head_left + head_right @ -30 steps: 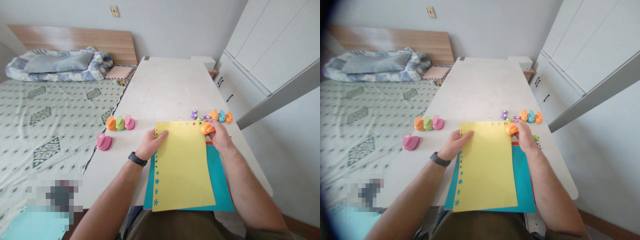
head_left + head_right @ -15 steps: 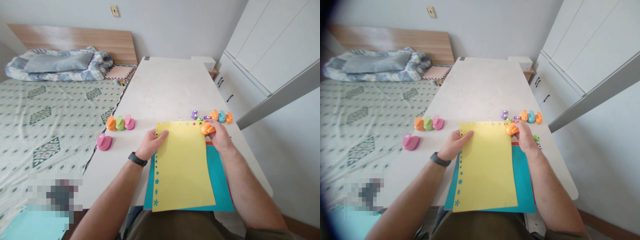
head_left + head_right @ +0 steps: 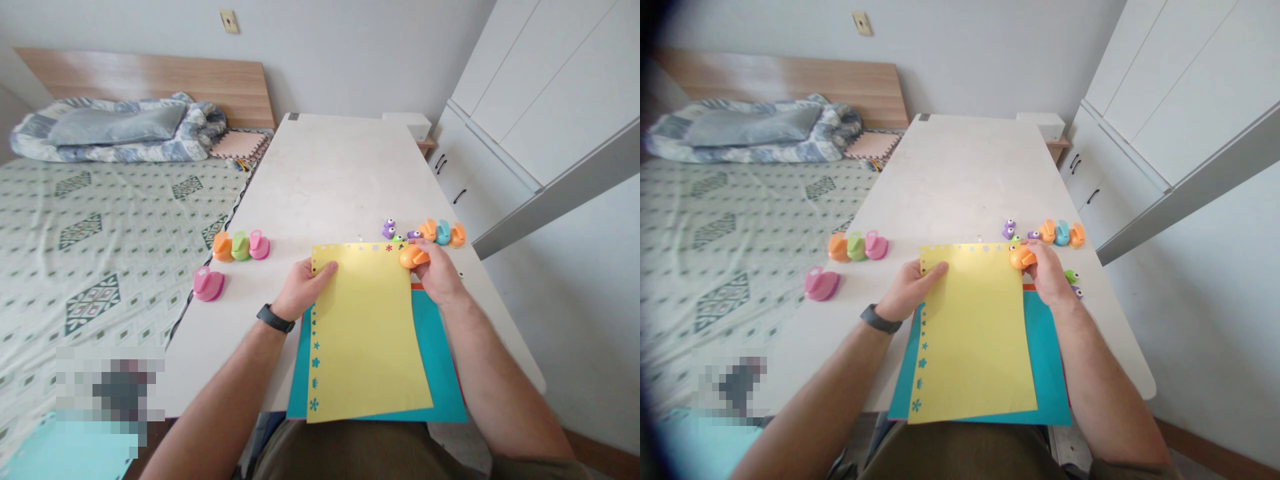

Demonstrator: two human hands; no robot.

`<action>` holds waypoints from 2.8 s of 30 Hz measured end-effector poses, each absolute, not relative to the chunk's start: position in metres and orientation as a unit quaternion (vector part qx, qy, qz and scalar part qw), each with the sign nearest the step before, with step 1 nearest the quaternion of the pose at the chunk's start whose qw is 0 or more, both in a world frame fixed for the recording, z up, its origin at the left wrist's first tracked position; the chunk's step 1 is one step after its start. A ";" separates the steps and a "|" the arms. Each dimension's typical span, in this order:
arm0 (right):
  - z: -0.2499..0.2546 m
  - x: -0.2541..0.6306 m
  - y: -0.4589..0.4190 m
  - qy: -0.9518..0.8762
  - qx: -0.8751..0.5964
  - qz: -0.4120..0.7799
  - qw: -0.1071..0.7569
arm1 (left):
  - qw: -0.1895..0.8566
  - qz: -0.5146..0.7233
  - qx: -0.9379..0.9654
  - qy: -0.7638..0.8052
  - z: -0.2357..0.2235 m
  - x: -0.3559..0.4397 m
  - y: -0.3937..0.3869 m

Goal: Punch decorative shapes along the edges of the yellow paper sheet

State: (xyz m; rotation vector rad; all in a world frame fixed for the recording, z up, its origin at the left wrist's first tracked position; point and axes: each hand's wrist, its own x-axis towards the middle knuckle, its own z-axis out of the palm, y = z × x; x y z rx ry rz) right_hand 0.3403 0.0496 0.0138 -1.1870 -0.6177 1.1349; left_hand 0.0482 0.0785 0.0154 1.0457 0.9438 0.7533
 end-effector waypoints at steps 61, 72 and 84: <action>0.011 0.336 0.050 -0.287 -0.534 0.483 0.631 | 0.684 0.342 0.479 0.431 0.011 0.048 0.079; 0.010 0.339 0.052 -0.289 -0.541 0.455 0.646 | 0.684 0.346 0.473 0.435 0.008 0.048 0.081; 0.009 0.337 0.051 -0.278 -0.539 0.466 0.644 | 0.681 0.342 0.477 0.437 0.013 0.048 0.080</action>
